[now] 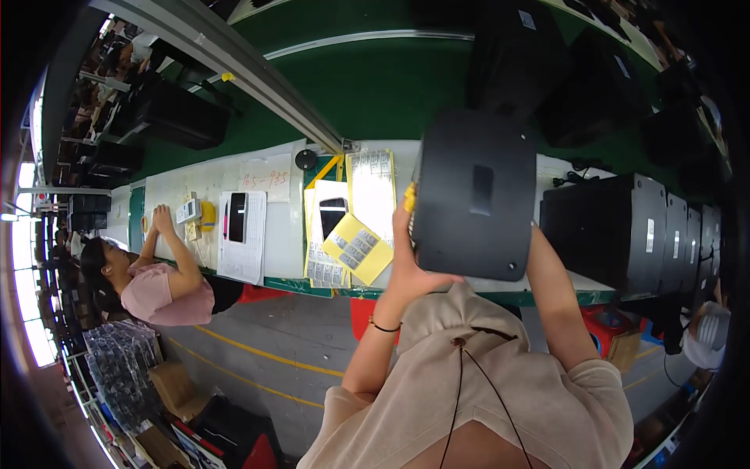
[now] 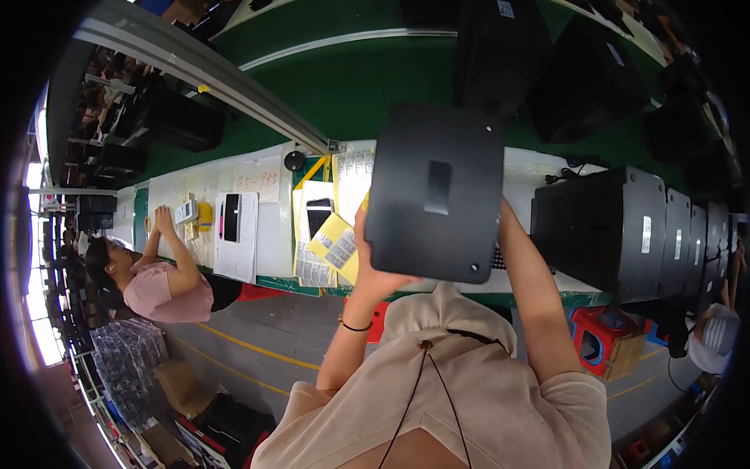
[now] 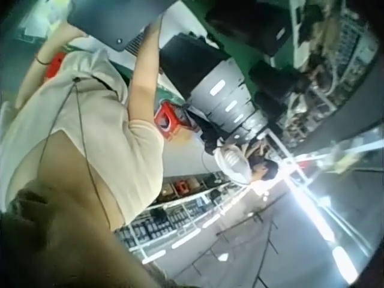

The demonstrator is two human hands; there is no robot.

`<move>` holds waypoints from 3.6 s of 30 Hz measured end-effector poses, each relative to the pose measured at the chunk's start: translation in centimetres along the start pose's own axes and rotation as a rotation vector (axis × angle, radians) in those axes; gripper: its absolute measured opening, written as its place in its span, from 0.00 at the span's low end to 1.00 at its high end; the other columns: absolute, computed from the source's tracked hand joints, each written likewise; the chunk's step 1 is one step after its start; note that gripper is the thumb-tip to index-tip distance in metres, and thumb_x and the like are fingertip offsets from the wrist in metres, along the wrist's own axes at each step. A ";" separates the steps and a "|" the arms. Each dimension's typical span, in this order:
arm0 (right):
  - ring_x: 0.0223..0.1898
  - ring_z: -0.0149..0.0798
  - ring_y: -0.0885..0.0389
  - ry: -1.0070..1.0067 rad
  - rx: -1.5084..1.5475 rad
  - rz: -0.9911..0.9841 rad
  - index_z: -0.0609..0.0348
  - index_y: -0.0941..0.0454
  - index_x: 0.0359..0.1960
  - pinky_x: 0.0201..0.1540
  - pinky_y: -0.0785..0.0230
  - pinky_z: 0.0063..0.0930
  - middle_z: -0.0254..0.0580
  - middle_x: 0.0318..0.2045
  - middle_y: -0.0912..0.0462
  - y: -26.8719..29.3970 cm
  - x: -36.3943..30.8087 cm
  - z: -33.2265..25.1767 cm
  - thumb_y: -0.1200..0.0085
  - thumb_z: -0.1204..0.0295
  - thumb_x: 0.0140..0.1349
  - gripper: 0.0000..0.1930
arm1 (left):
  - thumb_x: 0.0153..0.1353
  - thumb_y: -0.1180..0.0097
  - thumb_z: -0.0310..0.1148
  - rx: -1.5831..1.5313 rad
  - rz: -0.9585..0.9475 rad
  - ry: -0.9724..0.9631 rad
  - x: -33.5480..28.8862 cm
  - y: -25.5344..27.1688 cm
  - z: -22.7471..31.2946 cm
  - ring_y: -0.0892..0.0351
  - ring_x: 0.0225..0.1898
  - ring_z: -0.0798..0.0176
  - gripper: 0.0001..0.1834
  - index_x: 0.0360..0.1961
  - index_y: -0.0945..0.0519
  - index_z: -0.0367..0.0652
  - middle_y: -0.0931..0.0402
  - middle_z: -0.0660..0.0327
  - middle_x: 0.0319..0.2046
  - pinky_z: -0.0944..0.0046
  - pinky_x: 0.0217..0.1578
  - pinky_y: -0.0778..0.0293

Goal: Assembling electronic chassis by installing internal components and applying identification labels on a factory production line.

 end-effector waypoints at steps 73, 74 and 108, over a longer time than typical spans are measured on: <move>0.36 0.34 0.29 0.943 -1.202 -0.273 0.60 0.29 0.53 0.48 0.38 0.30 0.33 0.29 0.25 -16.5 -14.7 -9.3 0.43 0.75 0.58 0.20 | 0.42 0.37 0.21 0.167 -0.561 -0.278 0.9 -1.4 12.9 0.21 0.38 0.52 0.09 0.18 0.27 0.38 0.23 0.55 0.33 0.60 0.39 0.31; 0.36 0.34 0.29 0.938 -1.201 -0.270 0.60 0.29 0.53 0.48 0.38 0.30 0.33 0.29 0.25 -16.5 -14.7 -9.3 0.43 0.75 0.58 0.20 | 0.42 0.37 0.21 0.166 -0.564 -0.274 1.0 -1.3 12.9 0.21 0.38 0.52 0.09 0.18 0.27 0.38 0.23 0.55 0.33 0.60 0.39 0.31; 0.33 0.37 0.29 1.037 -1.382 -0.190 0.56 0.28 0.53 0.43 0.38 0.31 0.32 0.28 0.25 -16.9 -14.7 -8.7 0.44 0.72 0.58 0.20 | 0.43 0.37 0.23 0.184 -0.599 -0.296 1.0 -1.3 12.9 0.21 0.38 0.52 0.09 0.18 0.27 0.38 0.23 0.55 0.34 0.60 0.39 0.30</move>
Point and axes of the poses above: each hand's wrist, its own x-axis towards the middle knuckle, its own y-axis out of the back of the hand, z = x × y, the point moved 3 cm from there along x, towards the middle knuckle
